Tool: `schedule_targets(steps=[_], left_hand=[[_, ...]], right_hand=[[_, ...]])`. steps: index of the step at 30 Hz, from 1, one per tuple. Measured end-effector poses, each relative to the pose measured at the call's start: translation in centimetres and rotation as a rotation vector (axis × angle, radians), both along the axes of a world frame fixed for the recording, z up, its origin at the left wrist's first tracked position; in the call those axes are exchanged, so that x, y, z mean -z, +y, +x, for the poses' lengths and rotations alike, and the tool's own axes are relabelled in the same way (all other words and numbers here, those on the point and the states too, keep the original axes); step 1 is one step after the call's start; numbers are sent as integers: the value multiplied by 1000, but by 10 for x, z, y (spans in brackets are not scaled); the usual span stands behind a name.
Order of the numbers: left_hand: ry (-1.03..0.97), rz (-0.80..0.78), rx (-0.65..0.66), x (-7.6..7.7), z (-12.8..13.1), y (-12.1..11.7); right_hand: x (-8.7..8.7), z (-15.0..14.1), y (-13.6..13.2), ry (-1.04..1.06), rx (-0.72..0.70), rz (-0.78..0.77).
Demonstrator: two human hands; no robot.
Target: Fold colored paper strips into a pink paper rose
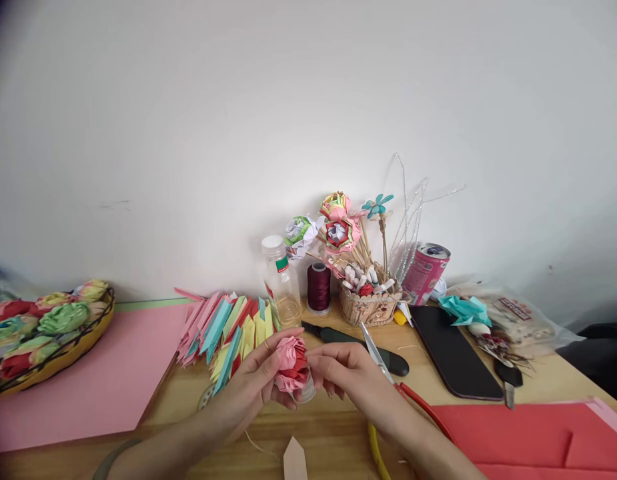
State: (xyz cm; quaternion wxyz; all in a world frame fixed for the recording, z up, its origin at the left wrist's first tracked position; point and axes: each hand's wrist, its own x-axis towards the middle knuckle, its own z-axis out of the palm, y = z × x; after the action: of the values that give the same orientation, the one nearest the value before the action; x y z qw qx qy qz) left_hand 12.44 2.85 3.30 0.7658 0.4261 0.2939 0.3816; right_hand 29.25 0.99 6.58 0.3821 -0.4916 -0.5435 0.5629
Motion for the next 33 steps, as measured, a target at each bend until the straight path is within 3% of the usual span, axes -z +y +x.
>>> schedule_targets(steps=[4, 9, 15, 17, 21, 27, 33], left_hand=[[4, 45, -44, 5, 0, 0], [46, 124, -45, 12, 0, -2], [183, 338, -167, 13, 1, -7], [204, 337, -188, 12, 1, -9], [216, 186, -149, 11, 1, -12], [230, 283, -232, 13, 1, -14], [182, 161, -226, 14, 2, -17]], right_hand=[[5, 4, -1, -28, -13, -12], [10, 2, -3, -70, -18, 94], [23, -7, -16, -650, 184, 554], [24, -7, -18, -682, 198, 610], [20, -6, -16, -391, 108, 417], [20, -7, -16, -346, 147, 364], [16, -1, -13, 29, 47, 88]])
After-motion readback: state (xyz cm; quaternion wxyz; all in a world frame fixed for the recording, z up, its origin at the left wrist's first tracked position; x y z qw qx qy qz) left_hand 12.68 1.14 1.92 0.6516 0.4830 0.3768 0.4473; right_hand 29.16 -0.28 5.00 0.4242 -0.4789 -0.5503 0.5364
